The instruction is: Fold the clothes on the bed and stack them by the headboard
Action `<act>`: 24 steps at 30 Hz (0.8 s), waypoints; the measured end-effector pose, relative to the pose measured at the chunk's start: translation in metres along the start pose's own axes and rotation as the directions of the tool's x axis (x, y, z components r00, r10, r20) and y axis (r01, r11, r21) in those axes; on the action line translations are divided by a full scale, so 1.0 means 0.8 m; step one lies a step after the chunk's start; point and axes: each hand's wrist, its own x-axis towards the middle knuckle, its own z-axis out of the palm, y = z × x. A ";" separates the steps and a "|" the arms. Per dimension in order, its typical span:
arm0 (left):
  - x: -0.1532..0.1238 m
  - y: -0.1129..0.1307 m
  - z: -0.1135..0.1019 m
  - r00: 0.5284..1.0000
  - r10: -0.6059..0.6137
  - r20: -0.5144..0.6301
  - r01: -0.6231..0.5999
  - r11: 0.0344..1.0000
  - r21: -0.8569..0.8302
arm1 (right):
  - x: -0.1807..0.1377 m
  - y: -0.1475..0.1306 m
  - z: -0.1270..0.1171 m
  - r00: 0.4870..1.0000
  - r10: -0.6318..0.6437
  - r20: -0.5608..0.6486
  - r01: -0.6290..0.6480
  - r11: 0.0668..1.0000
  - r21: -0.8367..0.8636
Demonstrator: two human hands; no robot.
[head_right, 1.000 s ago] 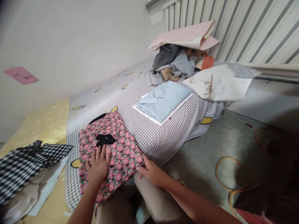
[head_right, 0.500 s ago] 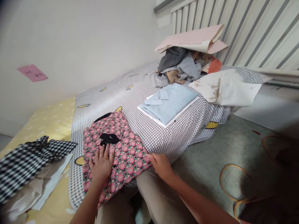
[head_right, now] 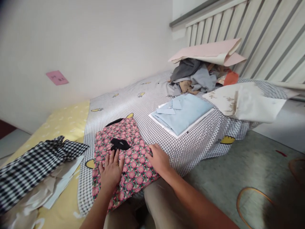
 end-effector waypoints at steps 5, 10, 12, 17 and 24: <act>-0.001 0.000 0.003 1.000 -0.003 -0.024 0.003 1.000 -0.006 | 0.004 -0.018 0.016 0.973 -0.231 -0.021 0.232 0.972 0.031; 0.000 0.002 0.004 0.999 -0.020 -0.029 0.019 1.000 -0.018 | 0.015 -0.015 0.022 0.997 -0.074 0.032 0.077 0.989 -0.126; 0.000 0.003 0.004 0.999 -0.026 -0.033 0.025 0.999 -0.028 | 0.026 -0.012 0.020 1.000 -0.015 0.010 0.017 0.980 -0.198; 0.000 0.002 0.008 0.999 -0.031 -0.043 0.028 0.997 -0.077 | 0.053 0.005 0.016 0.997 -0.020 -0.078 0.003 0.978 -0.209; -0.003 0.005 0.008 0.997 -0.054 -0.046 0.048 0.991 -0.122 | 0.053 -0.016 0.004 0.949 -0.200 -0.243 0.210 0.978 0.015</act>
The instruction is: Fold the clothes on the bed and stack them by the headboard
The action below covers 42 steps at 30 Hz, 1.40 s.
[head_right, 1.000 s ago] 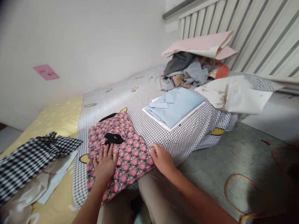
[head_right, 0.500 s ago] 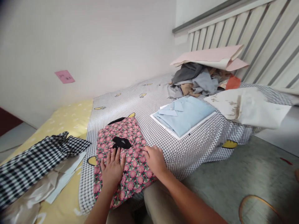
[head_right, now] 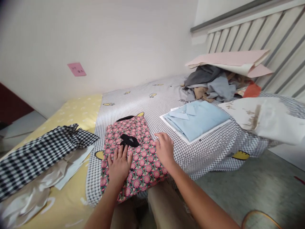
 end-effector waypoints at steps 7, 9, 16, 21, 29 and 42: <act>-0.001 0.002 0.002 1.000 -0.009 -0.013 0.009 0.998 -0.059 | -0.005 -0.036 0.038 0.852 -0.251 0.459 0.309 0.949 -0.055; -0.002 0.002 0.003 1.000 -0.016 -0.021 0.015 0.998 -0.068 | -0.005 -0.027 0.053 0.815 -0.230 0.532 0.345 0.930 -0.126; -0.004 0.003 0.001 1.000 -0.012 -0.023 0.009 0.994 -0.110 | -0.008 -0.015 0.061 0.799 -0.234 0.554 0.440 0.856 -0.272; -0.005 0.003 -0.001 0.999 -0.013 -0.032 0.008 0.990 -0.141 | -0.008 -0.017 0.061 0.797 -0.232 0.558 0.453 0.840 -0.297; -0.004 0.003 0.001 1.000 -0.017 0.004 0.018 0.985 -0.173 | -0.008 -0.017 0.062 0.796 -0.211 0.567 0.443 0.842 -0.309; -0.004 0.002 0.006 1.000 -0.019 -0.016 0.016 0.985 -0.173 | -0.008 -0.023 0.060 0.797 -0.185 0.575 0.437 0.834 -0.337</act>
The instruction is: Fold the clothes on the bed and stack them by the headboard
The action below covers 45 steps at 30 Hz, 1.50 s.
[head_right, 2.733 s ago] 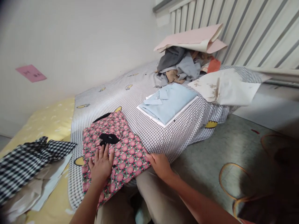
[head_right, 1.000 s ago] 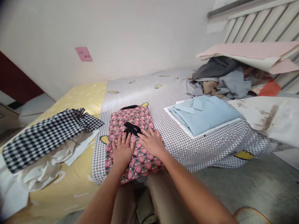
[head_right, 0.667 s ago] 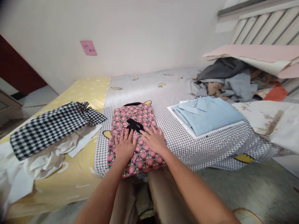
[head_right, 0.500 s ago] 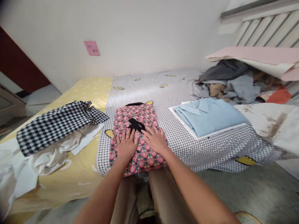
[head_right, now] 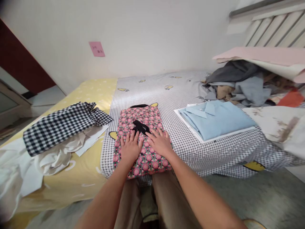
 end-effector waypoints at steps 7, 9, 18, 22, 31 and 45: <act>-0.003 -0.002 0.001 0.999 0.014 -0.029 -0.013 1.000 0.025 | -0.001 0.001 0.000 1.000 -0.008 -0.019 0.009 1.000 0.005; -0.003 0.000 0.001 1.000 0.012 -0.020 -0.011 1.000 0.026 | -0.001 0.002 0.001 1.000 -0.009 -0.017 0.009 1.000 0.009; 0.036 -0.020 -0.055 0.931 0.038 0.364 0.082 0.947 -0.309 | 0.001 0.004 0.007 1.000 -0.013 -0.014 0.014 0.999 0.045; 0.041 -0.070 -0.097 0.971 0.153 0.185 -0.048 0.880 -0.473 | 0.002 0.006 0.011 0.999 -0.012 -0.035 0.014 0.998 0.067; -0.014 -0.111 -0.074 0.890 0.297 0.347 -0.292 0.954 -0.068 | 0.002 0.008 0.018 0.998 -0.019 -0.065 0.022 0.998 0.060; -0.011 -0.092 -0.054 0.920 0.094 0.381 -0.119 0.992 0.043 | 0.003 0.006 0.012 0.999 -0.006 -0.039 0.009 0.997 0.077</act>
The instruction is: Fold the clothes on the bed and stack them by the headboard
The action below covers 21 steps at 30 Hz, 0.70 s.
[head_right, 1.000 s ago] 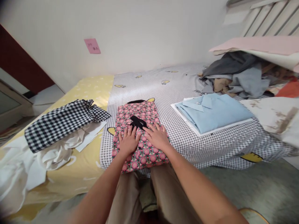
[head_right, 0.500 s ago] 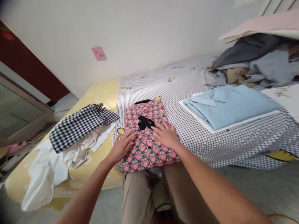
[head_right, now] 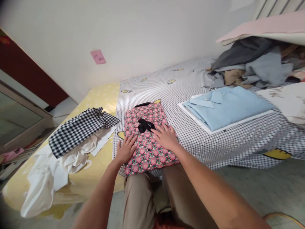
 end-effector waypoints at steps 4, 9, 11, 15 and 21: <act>0.002 0.002 0.002 1.000 -0.026 -0.017 0.026 1.000 -0.016 | 0.000 0.000 -0.002 1.000 0.004 0.008 -0.004 1.000 0.013; 0.006 0.000 0.006 0.999 -0.026 -0.028 0.025 0.999 -0.031 | -0.001 -0.001 -0.005 0.999 0.009 0.034 -0.009 1.000 0.012; 0.007 0.000 0.007 0.999 -0.030 -0.031 0.029 0.999 -0.034 | -0.001 -0.002 -0.006 0.999 0.014 0.041 -0.014 1.000 0.014; 0.009 0.000 0.006 0.999 -0.048 -0.022 0.047 0.998 -0.035 | 0.000 -0.001 -0.008 0.999 0.012 0.040 -0.013 1.000 0.011; 0.011 -0.005 0.010 0.999 -0.050 0.016 0.051 0.997 -0.055 | -0.003 -0.002 -0.007 1.000 0.001 0.014 -0.001 1.000 -0.006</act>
